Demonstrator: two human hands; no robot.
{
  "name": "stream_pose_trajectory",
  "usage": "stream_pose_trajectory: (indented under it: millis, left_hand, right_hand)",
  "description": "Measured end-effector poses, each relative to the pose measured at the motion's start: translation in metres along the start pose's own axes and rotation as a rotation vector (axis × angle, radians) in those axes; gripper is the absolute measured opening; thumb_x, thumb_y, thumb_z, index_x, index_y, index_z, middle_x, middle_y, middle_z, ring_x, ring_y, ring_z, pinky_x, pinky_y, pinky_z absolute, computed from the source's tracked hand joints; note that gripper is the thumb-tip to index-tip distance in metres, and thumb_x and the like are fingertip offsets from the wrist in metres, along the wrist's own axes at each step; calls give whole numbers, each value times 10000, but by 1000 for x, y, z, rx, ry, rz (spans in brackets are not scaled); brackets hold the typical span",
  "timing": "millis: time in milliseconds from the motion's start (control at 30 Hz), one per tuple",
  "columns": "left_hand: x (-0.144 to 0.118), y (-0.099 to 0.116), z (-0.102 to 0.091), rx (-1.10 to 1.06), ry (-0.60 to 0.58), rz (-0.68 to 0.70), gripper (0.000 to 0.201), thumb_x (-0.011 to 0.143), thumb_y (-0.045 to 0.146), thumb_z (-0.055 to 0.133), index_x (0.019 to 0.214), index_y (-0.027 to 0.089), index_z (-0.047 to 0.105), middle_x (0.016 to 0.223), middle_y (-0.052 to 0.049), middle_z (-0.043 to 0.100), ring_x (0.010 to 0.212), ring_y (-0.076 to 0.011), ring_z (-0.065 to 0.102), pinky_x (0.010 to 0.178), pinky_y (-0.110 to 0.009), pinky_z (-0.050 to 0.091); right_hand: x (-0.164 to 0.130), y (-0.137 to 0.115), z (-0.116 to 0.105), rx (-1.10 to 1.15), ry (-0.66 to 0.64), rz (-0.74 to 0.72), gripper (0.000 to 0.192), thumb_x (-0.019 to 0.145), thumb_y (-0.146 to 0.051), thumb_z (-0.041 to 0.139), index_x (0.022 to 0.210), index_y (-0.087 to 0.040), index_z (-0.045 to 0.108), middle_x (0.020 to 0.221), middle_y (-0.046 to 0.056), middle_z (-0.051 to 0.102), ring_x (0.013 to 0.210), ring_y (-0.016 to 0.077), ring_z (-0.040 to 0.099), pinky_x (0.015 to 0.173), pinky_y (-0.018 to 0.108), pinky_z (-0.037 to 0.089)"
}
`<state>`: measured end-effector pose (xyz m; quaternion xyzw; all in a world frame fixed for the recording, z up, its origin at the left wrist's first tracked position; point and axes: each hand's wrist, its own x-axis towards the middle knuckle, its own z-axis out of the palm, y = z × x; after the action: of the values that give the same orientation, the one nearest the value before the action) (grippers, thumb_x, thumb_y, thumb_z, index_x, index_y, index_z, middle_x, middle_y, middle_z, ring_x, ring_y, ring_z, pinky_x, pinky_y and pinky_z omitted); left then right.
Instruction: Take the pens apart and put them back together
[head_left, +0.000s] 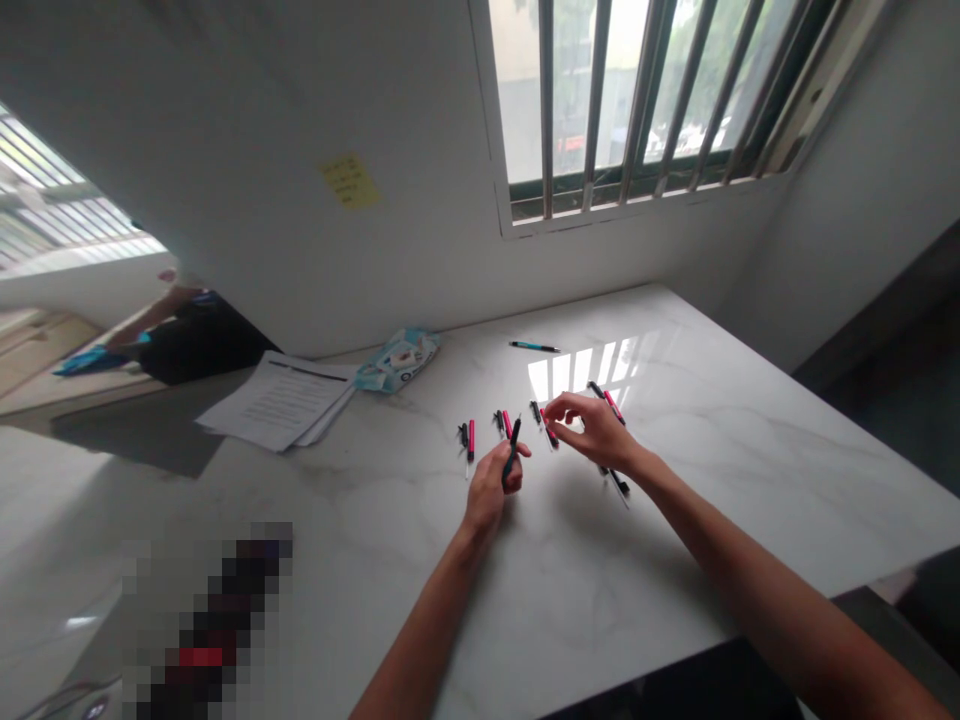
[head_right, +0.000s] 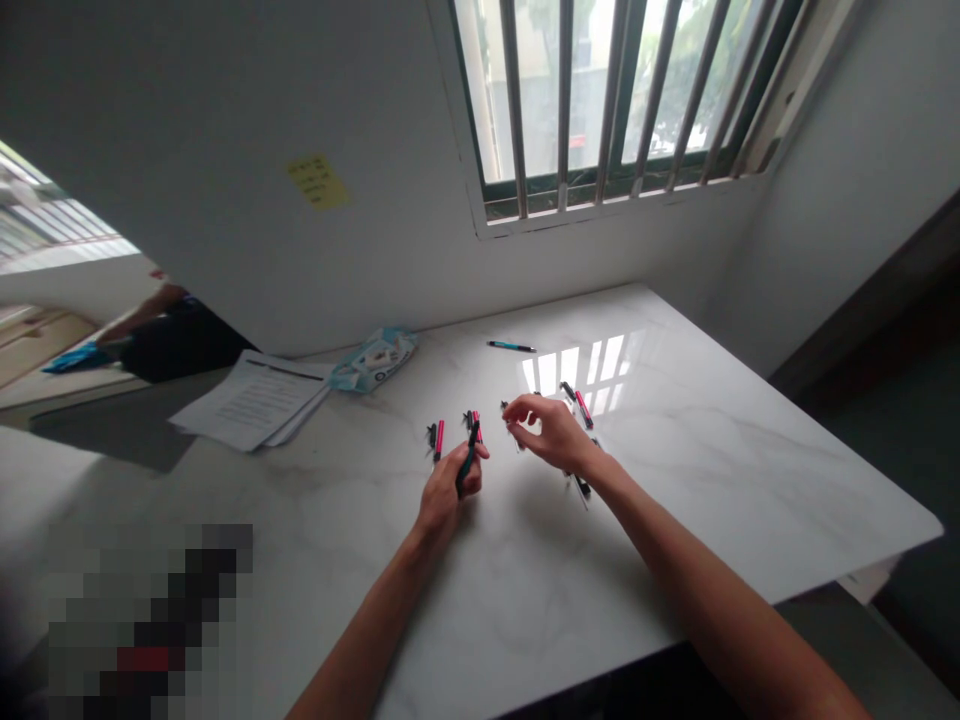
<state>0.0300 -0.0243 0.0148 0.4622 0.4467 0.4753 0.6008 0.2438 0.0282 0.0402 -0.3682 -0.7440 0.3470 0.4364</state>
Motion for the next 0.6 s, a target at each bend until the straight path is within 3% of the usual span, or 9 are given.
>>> stream_pose_trajectory:
  millis: [100, 267, 467, 600]
  left_hand:
    - [1, 1, -1, -3, 43, 60, 423, 929, 566, 583, 984, 156, 671, 626, 47, 432, 583, -108, 389, 574, -246, 330]
    - [1, 1, -3, 113, 78, 90, 410, 904, 507, 667, 1091, 152, 750, 810, -16, 605, 714, -123, 517, 685, -249, 432]
    - [-1, 3, -5, 223, 91, 112, 377, 860, 462, 757, 1091, 168, 803, 952, -49, 708, 783, -136, 584, 670, -233, 457]
    - [-1, 3, -5, 256, 156, 139, 416, 798, 445, 827, 1104, 166, 795, 929, -62, 749, 763, -155, 640, 679, -256, 508]
  right_hand:
    - [-4, 5, 2, -262, -211, -87, 221, 866, -81, 657, 1004, -229, 745, 948, 53, 750, 875, 206, 660, 807, 344, 510]
    - [-9, 12, 9, -387, -426, -86, 299, 816, -30, 698, 1030, -231, 757, 981, 56, 763, 945, 228, 677, 852, 342, 492]
    - [-11, 10, 5, -399, -437, -47, 289, 815, -73, 738, 1047, -244, 758, 971, 55, 751, 919, 225, 664, 808, 322, 469]
    - [-8, -5, 1, -323, -335, -17, 216, 822, -347, 832, 930, -211, 702, 910, 45, 719, 836, 205, 626, 726, 298, 433]
